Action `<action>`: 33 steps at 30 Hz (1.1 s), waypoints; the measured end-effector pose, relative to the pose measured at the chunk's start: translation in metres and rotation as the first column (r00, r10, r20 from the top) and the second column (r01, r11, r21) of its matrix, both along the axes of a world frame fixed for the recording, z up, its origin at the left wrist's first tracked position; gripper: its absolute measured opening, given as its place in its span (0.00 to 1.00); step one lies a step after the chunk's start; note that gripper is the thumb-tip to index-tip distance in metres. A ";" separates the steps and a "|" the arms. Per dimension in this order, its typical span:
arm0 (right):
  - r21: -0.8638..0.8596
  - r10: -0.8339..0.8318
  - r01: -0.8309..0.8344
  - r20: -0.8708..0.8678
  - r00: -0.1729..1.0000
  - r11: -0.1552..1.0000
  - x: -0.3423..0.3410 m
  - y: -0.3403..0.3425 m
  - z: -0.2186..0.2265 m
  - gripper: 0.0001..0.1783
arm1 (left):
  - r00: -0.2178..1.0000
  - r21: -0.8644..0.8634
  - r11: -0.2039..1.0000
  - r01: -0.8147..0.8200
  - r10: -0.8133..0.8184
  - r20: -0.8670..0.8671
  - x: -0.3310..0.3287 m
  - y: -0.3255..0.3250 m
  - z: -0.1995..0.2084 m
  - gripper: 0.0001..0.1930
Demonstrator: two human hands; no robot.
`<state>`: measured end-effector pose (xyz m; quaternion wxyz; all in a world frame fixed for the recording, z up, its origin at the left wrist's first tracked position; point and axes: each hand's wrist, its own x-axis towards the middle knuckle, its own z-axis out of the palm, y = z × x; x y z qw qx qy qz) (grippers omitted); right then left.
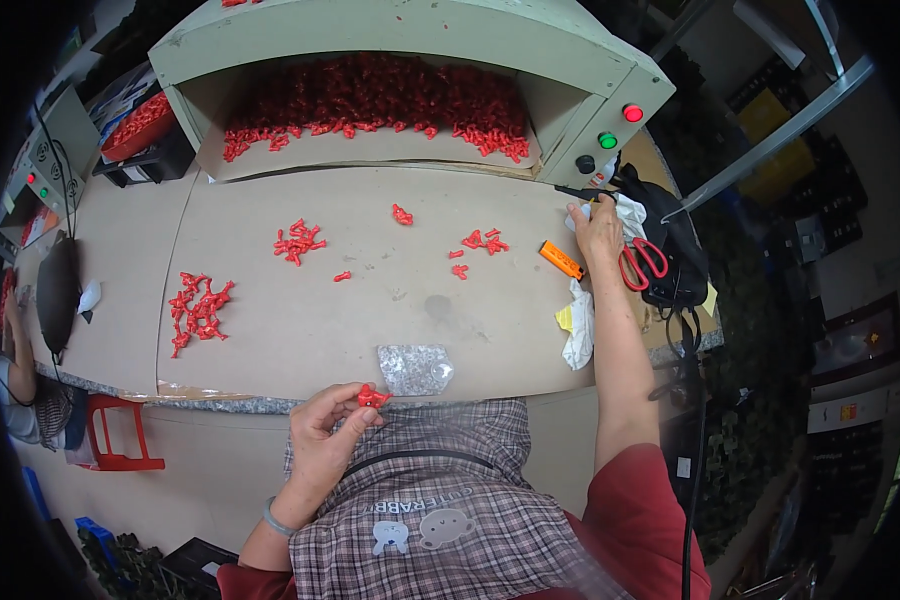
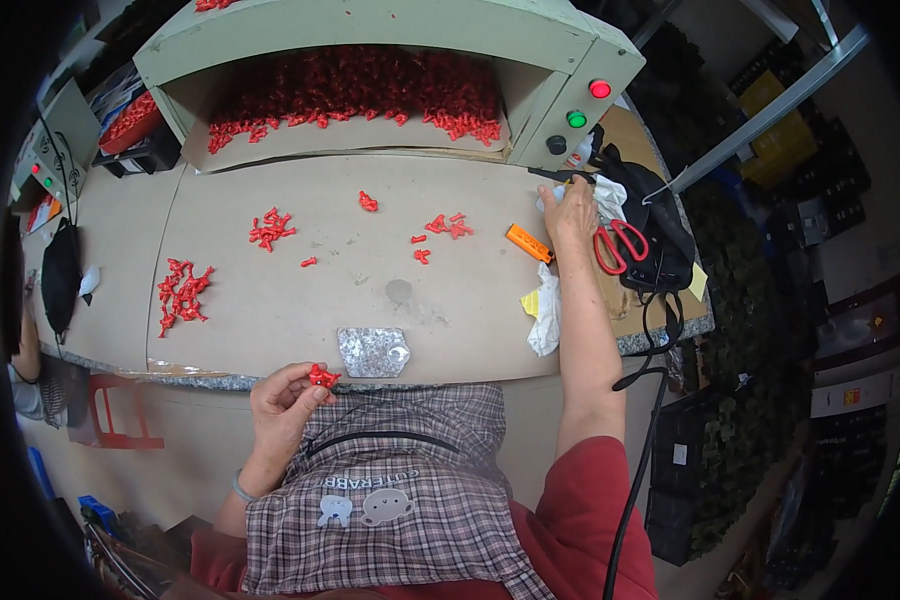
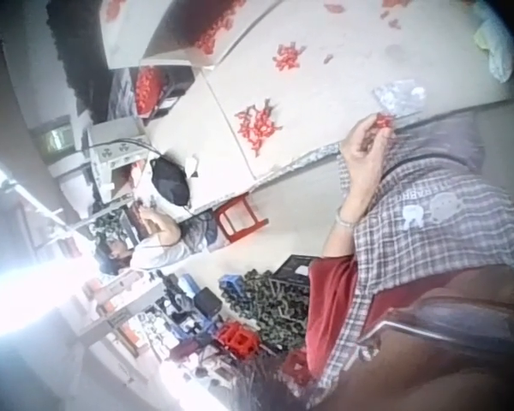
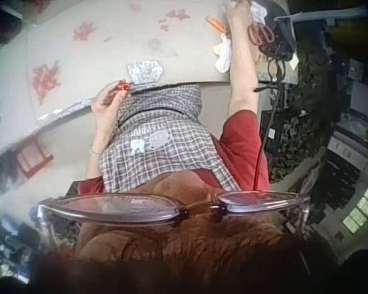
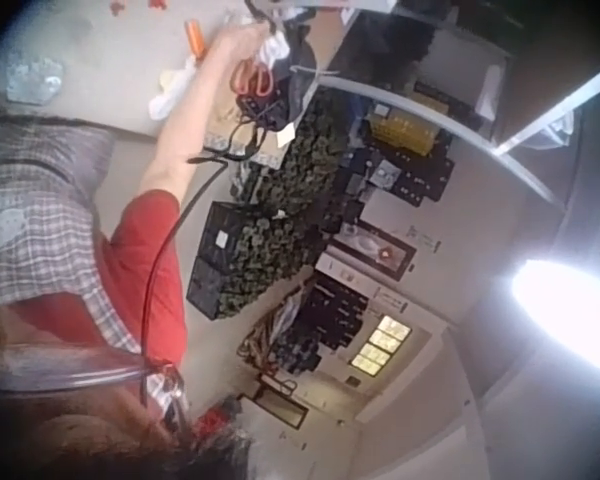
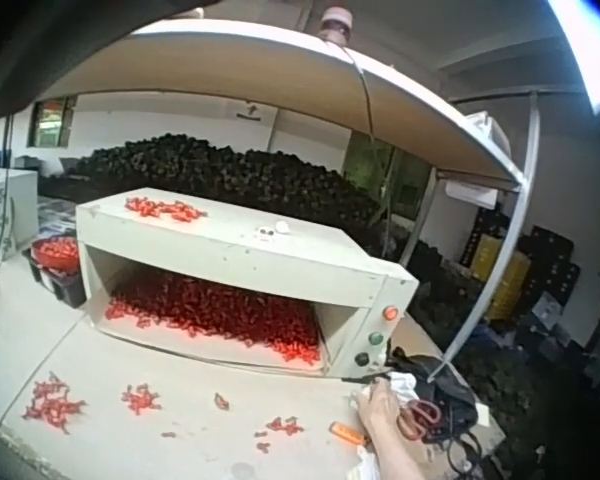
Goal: The person assembles plastic toy pieces together by hand, applies liquid from a bottle to attach parts, and gathers additional pieces from the bin.
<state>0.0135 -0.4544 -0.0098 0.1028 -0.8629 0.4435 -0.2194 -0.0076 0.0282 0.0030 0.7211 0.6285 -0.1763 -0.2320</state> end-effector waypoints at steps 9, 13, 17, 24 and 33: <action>0.083 0.033 -0.024 -0.114 0.993 0.996 -0.006 -0.022 0.001 0.34 | 1.000 0.003 1.000 0.015 -0.015 0.022 0.001 -0.002 0.000 0.14; 0.143 0.047 -0.054 0.057 0.997 0.988 -0.018 -0.027 -0.010 0.29 | 0.999 0.005 1.000 0.010 -0.010 -0.032 0.001 0.000 0.002 0.17; 0.012 0.010 -0.012 0.204 0.979 1.000 -0.020 -0.031 -0.020 0.22 | 0.990 -0.010 1.000 -0.001 0.000 -0.144 0.002 0.004 0.005 0.18; -0.073 0.113 -0.098 0.239 0.964 0.993 -0.032 -0.038 -0.022 0.24 | 0.957 -0.131 0.991 0.008 -0.046 -0.287 0.007 0.005 0.001 0.17; -0.079 0.342 -0.367 0.587 0.734 0.927 -0.037 0.080 0.005 0.10 | 0.944 -0.213 0.976 0.035 -0.102 -0.312 0.016 0.006 -0.003 0.16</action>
